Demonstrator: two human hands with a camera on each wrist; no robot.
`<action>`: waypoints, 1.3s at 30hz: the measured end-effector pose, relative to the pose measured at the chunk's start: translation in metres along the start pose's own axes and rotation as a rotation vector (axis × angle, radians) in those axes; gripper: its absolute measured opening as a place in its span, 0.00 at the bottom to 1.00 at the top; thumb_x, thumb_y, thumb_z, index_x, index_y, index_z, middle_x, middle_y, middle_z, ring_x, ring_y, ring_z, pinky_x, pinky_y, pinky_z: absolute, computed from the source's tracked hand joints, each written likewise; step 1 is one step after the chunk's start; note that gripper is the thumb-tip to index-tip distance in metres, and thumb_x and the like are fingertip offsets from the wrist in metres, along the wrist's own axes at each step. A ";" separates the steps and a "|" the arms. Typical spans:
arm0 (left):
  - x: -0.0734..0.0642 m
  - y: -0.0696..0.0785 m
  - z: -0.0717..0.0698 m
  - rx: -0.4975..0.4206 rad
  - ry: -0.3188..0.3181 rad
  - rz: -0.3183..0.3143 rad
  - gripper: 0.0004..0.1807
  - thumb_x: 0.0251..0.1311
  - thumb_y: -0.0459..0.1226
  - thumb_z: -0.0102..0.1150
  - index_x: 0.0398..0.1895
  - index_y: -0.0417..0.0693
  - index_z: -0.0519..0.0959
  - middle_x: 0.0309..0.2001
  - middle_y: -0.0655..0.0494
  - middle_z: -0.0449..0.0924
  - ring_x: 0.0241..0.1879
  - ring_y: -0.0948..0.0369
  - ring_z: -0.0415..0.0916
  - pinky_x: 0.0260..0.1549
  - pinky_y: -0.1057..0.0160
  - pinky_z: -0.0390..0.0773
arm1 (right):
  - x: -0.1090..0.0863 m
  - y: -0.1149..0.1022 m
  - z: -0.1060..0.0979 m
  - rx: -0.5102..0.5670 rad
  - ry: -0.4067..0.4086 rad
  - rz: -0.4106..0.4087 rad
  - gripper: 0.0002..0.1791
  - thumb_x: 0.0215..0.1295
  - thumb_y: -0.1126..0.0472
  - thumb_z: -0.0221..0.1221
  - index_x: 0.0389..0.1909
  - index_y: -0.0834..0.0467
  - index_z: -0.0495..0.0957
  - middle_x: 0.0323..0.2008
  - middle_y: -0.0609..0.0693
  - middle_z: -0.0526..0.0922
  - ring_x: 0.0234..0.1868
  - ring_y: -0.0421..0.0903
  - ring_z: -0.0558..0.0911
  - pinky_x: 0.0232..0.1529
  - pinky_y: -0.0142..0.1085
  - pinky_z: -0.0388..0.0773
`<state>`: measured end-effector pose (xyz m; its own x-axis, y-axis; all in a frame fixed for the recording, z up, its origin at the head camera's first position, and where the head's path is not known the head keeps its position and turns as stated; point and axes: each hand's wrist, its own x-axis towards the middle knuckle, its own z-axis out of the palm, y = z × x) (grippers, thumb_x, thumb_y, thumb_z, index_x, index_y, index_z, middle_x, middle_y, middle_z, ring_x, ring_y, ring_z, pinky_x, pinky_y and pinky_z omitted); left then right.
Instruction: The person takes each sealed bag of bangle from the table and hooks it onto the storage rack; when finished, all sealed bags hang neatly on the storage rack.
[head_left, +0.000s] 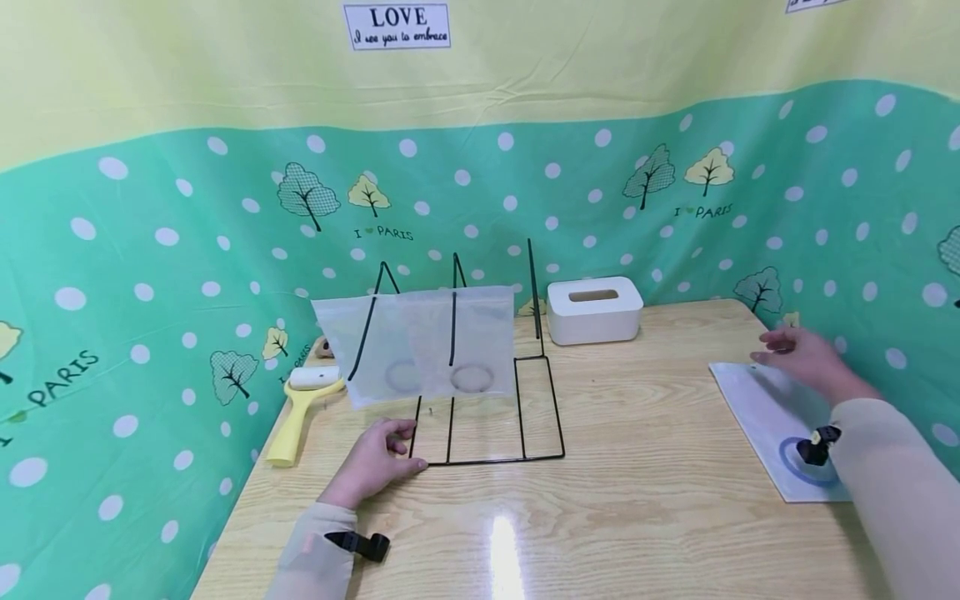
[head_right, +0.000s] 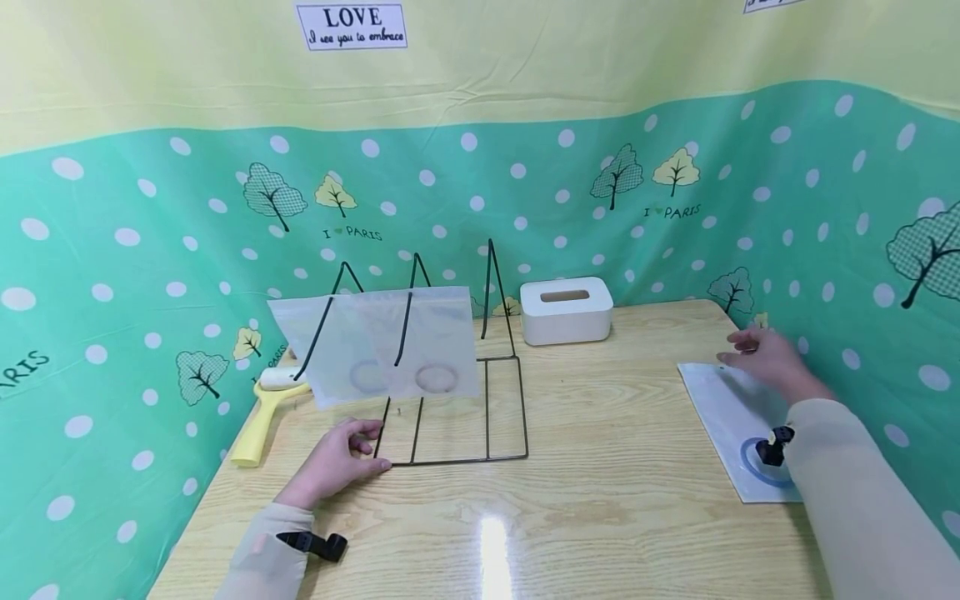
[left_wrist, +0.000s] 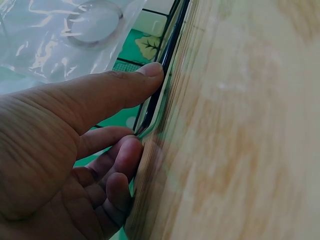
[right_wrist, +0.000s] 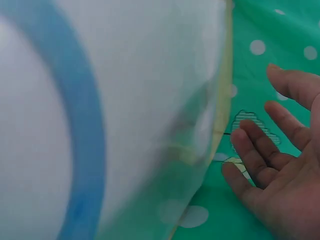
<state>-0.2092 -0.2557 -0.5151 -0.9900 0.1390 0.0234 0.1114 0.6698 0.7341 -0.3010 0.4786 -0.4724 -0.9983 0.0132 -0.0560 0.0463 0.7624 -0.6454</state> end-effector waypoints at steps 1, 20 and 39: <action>0.000 0.000 0.000 0.001 0.001 0.000 0.40 0.45 0.39 0.87 0.65 0.41 0.80 0.50 0.55 0.80 0.40 0.60 0.77 0.41 0.62 0.78 | 0.000 0.002 0.001 -0.013 -0.007 0.000 0.45 0.75 0.40 0.61 0.72 0.73 0.62 0.66 0.78 0.65 0.63 0.75 0.68 0.59 0.67 0.70; -0.001 0.001 -0.001 -0.009 0.002 0.006 0.39 0.46 0.39 0.86 0.64 0.40 0.80 0.49 0.54 0.80 0.40 0.61 0.76 0.40 0.61 0.78 | 0.004 0.016 0.018 -0.121 -0.040 0.054 0.39 0.65 0.56 0.70 0.67 0.75 0.67 0.63 0.79 0.66 0.60 0.76 0.70 0.58 0.69 0.70; -0.001 0.000 0.000 0.003 0.004 0.005 0.39 0.47 0.37 0.86 0.64 0.41 0.80 0.49 0.55 0.80 0.40 0.61 0.76 0.41 0.62 0.78 | 0.007 0.004 0.026 -0.108 -0.079 0.074 0.32 0.62 0.51 0.74 0.58 0.69 0.79 0.54 0.72 0.79 0.50 0.67 0.78 0.44 0.55 0.79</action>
<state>-0.2084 -0.2559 -0.5145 -0.9899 0.1388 0.0298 0.1162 0.6713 0.7320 -0.3067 0.4647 -0.4952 -0.9863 0.0242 -0.1633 0.1116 0.8264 -0.5518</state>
